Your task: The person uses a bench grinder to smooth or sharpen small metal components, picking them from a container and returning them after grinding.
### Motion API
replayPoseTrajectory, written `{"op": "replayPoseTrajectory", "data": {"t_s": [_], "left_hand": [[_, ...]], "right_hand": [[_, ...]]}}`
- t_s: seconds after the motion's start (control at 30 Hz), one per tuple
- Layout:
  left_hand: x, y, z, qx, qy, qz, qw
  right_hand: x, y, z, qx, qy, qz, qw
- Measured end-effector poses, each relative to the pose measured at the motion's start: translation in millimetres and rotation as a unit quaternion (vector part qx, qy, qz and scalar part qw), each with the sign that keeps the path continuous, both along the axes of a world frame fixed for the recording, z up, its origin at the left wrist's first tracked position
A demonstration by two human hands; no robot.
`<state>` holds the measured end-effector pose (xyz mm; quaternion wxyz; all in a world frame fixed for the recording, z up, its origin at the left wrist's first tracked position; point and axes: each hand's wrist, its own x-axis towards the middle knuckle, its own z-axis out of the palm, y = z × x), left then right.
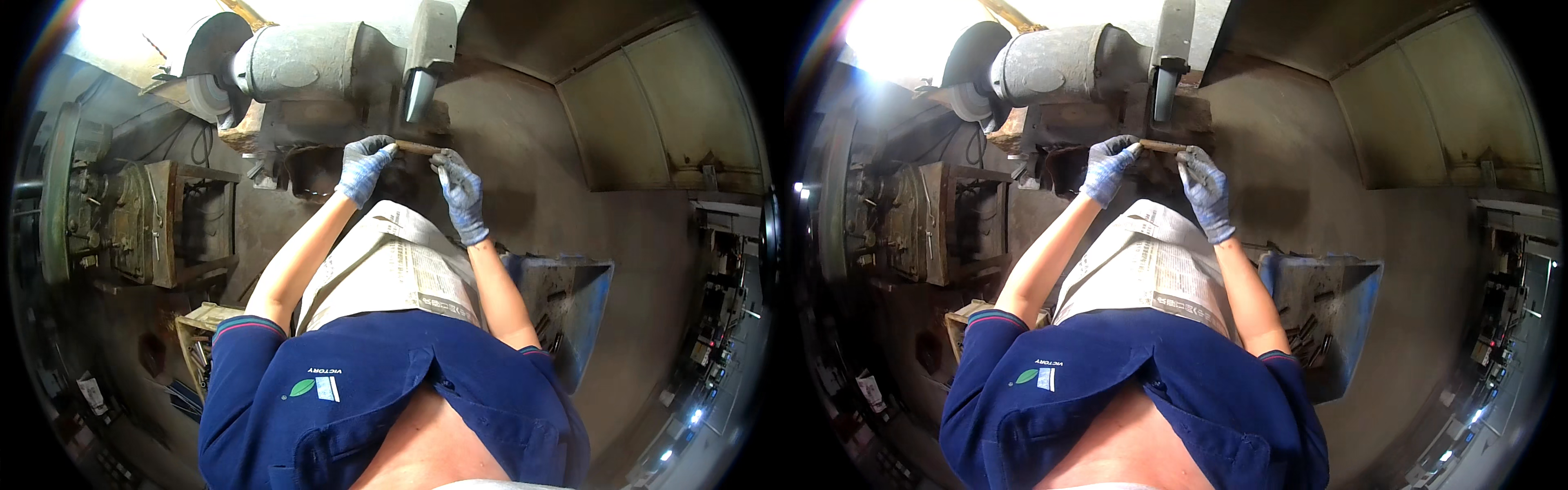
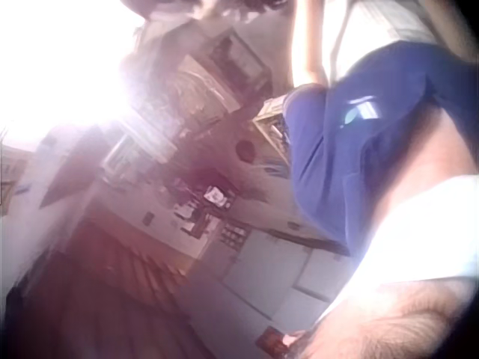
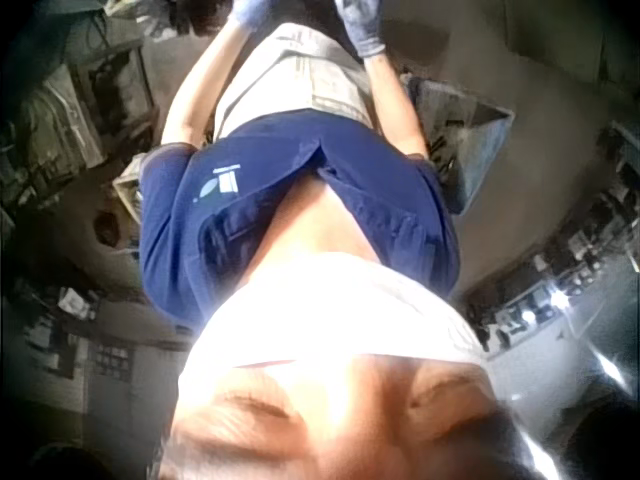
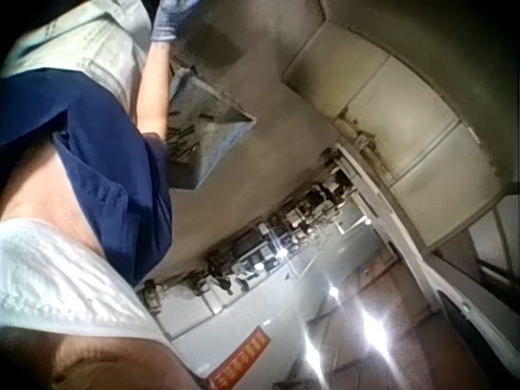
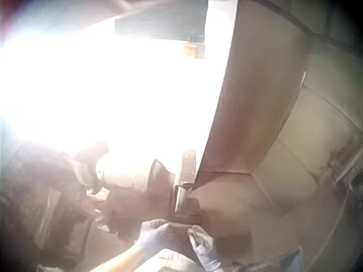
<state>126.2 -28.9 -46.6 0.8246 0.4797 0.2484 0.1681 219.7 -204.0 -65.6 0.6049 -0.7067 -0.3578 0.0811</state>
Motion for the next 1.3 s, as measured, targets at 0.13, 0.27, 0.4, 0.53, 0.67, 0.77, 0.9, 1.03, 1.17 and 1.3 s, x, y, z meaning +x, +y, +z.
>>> {"op": "replayPoseTrajectory", "data": {"t_s": [0.13, 0.27, 0.4, 0.53, 0.67, 0.77, 0.9, 1.03, 1.17, 1.3], "left_hand": [[22.6, 13.2, -13.6, 0.026, 0.064, 0.014, 0.997], [40.4, 15.6, -28.7, 0.049, 0.072, 0.023, 0.996], [51.1, 21.3, -45.6, 0.035, 0.079, 0.005, 0.996], [50.4, 26.0, -30.4, 0.045, 0.077, 0.008, 0.996], [40.2, 35.5, -19.1, 0.027, 0.103, 0.009, 0.994], [34.2, 44.1, -29.8, 0.017, 0.073, 0.034, 0.997], [23.4, 55.2, -34.8, 0.057, 0.055, 0.034, 0.996], [-5.8, 44.6, -8.5, 0.083, 0.033, 0.025, 0.996], [-31.0, 14.1, 36.0, 0.053, 0.006, -0.023, 0.998], [-30.6, -12.5, 52.7, 0.077, -0.047, -0.061, 0.994]], "right_hand": [[24.6, 22.3, -21.9, 0.010, 0.077, 0.012, 0.997], [36.5, 27.0, -28.4, 0.038, 0.153, -0.041, 0.987], [40.9, 28.0, -25.5, 0.027, 0.184, -0.061, 0.981], [36.6, 33.1, -28.0, 0.015, 0.163, -0.068, 0.984], [29.1, 46.8, -29.9, 0.034, 0.189, -0.044, 0.980], [23.6, 56.0, -29.6, 0.036, 0.201, -0.007, 0.979], [17.4, 64.2, -27.4, 0.056, 0.203, 0.011, 0.977], [-8.5, 46.6, 15.7, -0.024, -0.078, -0.019, 0.997], [-36.6, 2.8, 64.7, 0.008, -0.132, -0.001, 0.991], [-46.4, -36.4, 88.3, 0.033, -0.169, 0.007, 0.985]]}}
